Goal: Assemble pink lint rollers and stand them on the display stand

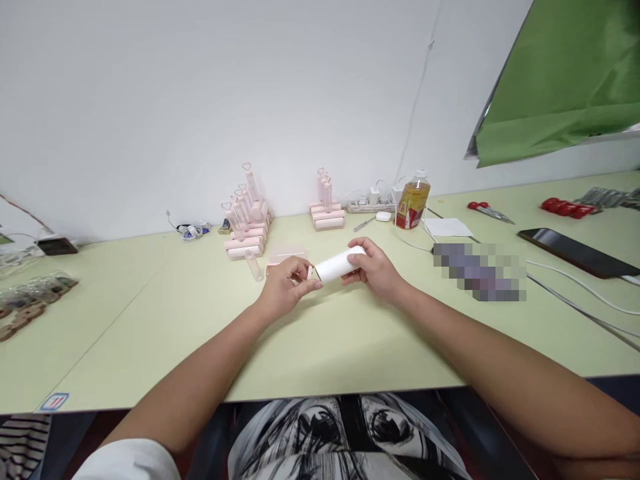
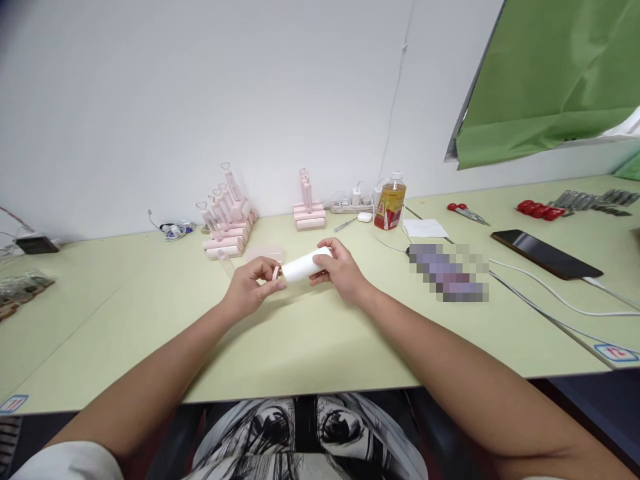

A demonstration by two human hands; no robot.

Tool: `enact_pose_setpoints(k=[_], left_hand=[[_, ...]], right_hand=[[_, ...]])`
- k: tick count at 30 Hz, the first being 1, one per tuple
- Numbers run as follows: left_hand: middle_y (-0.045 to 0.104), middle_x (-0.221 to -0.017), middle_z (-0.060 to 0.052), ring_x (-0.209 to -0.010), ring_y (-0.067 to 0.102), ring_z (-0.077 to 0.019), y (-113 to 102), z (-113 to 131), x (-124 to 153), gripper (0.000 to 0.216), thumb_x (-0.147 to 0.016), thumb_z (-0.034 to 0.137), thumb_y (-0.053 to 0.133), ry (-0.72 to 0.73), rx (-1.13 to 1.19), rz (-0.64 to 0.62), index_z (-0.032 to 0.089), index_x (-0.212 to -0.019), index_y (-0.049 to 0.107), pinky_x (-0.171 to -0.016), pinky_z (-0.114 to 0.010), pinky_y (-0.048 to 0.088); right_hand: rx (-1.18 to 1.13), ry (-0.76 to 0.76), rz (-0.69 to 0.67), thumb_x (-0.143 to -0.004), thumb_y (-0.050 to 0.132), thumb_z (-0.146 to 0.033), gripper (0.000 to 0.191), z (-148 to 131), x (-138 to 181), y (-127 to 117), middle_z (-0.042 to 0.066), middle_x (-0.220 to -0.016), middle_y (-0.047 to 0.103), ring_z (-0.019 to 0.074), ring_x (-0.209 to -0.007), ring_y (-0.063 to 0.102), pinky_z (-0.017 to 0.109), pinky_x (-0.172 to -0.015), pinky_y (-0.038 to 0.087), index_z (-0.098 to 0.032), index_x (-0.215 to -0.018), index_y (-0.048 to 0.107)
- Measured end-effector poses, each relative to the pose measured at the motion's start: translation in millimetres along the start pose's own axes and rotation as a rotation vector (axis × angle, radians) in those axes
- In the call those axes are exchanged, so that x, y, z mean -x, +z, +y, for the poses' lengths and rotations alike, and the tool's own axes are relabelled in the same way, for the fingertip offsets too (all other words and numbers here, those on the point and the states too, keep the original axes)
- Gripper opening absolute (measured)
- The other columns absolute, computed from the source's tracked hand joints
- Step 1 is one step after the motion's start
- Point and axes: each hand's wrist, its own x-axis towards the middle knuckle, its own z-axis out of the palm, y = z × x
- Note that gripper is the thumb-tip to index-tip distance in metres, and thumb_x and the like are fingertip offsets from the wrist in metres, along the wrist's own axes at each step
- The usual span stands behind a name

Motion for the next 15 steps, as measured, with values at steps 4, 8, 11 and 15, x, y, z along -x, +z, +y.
enact_pose_setpoints(k=[4, 8, 11, 15], left_hand=[[0.067, -0.09, -0.003, -0.073, 0.06, -0.0129, -2.0, -0.5, 0.6, 0.034, -0.071, 0.043, 0.077, 0.044, -0.016, 0.087, 0.019, -0.074, 0.052, -0.065, -0.026, 0.051], [0.07, -0.086, -0.003, -0.07, 0.06, -0.0119, -4.0, 2.2, 1.5, 0.035, -0.074, 0.044, 0.074, 0.125, -0.096, 0.118, 0.018, -0.067, 0.052, -0.061, -0.024, 0.05], [0.07, -0.083, -0.004, -0.067, 0.06, -0.0113, -5.1, 3.9, 1.4, 0.038, -0.075, 0.048, 0.073, 0.198, -0.154, 0.163, 0.018, -0.064, 0.052, -0.058, -0.023, 0.05], [0.067, -0.077, -0.003, -0.065, 0.06, -0.0112, -6.2, 3.5, 0.9, 0.04, -0.075, 0.051, 0.072, 0.271, -0.205, 0.187, 0.018, -0.064, 0.052, -0.054, -0.022, 0.051]], right_hand=[[-0.091, 0.044, -0.088, -0.068, 0.068, -0.03, 0.031, -2.1, 2.2, -0.2, -0.001, -0.079, 0.063, 0.0175, -0.063, 0.067, 0.037, -0.062, 0.059, -0.021, -0.091, 0.05], [-0.136, 0.053, -0.13, -0.069, 0.068, -0.028, 0.028, 0.8, 3.6, 1.9, 0.0, -0.08, 0.064, 0.0178, -0.064, 0.068, 0.04, -0.065, 0.06, -0.021, -0.091, 0.051], [-0.148, 0.053, -0.138, -0.071, 0.068, -0.029, 0.028, 3.7, 3.9, 3.4, -0.001, -0.08, 0.064, 0.0176, -0.064, 0.068, 0.041, -0.066, 0.06, -0.021, -0.092, 0.051], [-0.164, 0.073, -0.201, -0.076, 0.066, -0.03, 0.028, 5.6, 5.4, 4.7, 0.001, -0.084, 0.066, 0.0181, -0.068, 0.069, 0.041, -0.069, 0.06, -0.021, -0.098, 0.052]])
